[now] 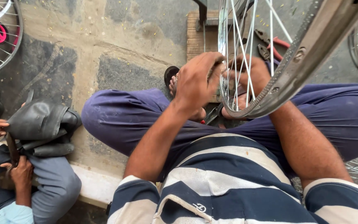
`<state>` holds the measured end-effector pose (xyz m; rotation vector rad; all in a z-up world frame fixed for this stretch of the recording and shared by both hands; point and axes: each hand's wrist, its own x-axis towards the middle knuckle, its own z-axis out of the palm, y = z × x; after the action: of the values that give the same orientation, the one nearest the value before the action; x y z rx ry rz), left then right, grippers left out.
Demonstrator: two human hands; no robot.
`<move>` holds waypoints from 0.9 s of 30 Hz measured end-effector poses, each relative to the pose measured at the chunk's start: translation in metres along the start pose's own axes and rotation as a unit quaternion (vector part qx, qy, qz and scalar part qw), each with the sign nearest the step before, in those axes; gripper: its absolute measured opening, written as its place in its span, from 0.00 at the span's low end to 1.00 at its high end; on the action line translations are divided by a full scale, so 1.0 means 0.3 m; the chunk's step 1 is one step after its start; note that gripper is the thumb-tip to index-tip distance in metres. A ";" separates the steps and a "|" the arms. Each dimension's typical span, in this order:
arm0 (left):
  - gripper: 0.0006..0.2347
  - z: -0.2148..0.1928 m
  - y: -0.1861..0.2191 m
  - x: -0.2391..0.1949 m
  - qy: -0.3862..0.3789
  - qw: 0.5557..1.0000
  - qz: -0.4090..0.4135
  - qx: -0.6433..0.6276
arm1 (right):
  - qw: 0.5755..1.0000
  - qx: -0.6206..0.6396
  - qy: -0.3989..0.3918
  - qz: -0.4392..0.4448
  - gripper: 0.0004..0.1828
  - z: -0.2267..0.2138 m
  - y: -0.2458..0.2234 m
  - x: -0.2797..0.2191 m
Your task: The person sits on the floor and uses a spoke wrench to tighten the spokes on a bicycle wheel mounted on a truing stand. They rotate the wheel periodically to access different sections and continue adjusting the spokes.
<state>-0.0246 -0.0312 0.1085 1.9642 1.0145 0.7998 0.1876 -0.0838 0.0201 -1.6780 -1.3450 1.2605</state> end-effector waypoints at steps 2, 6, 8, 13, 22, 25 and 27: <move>0.06 -0.054 0.141 -0.016 0.053 0.987 0.042 -0.144 | 0.996 0.073 0.050 0.027 0.14 -0.008 0.002 0.015; 0.14 -0.148 0.306 -0.040 0.019 0.976 0.181 -0.123 | 0.988 0.065 0.114 0.078 0.15 -0.063 -0.006 0.021; 0.12 -0.134 0.321 -0.071 0.028 0.983 0.179 -0.016 | 0.992 0.022 0.124 0.028 0.14 -0.069 -0.017 0.006; 0.10 -0.022 0.133 -0.163 -0.061 0.983 0.162 0.065 | 0.988 0.052 0.136 0.057 0.14 -0.081 -0.052 -0.016; 0.18 0.086 -0.030 -0.265 -0.076 0.979 0.119 0.148 | 0.981 0.124 0.100 -0.114 0.12 -0.060 0.055 0.016; 0.17 0.079 -0.020 -0.260 -0.080 0.977 0.131 0.151 | 0.982 0.133 0.131 0.016 0.14 -0.062 0.080 0.005; 0.17 0.074 -0.016 -0.254 -0.074 0.975 0.140 0.155 | 0.988 0.076 0.134 0.010 0.13 -0.064 0.082 0.004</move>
<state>-0.0458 -0.1023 0.0797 2.4356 0.8222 0.6596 0.2143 -0.0877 0.0041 -1.6888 -1.0491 1.0749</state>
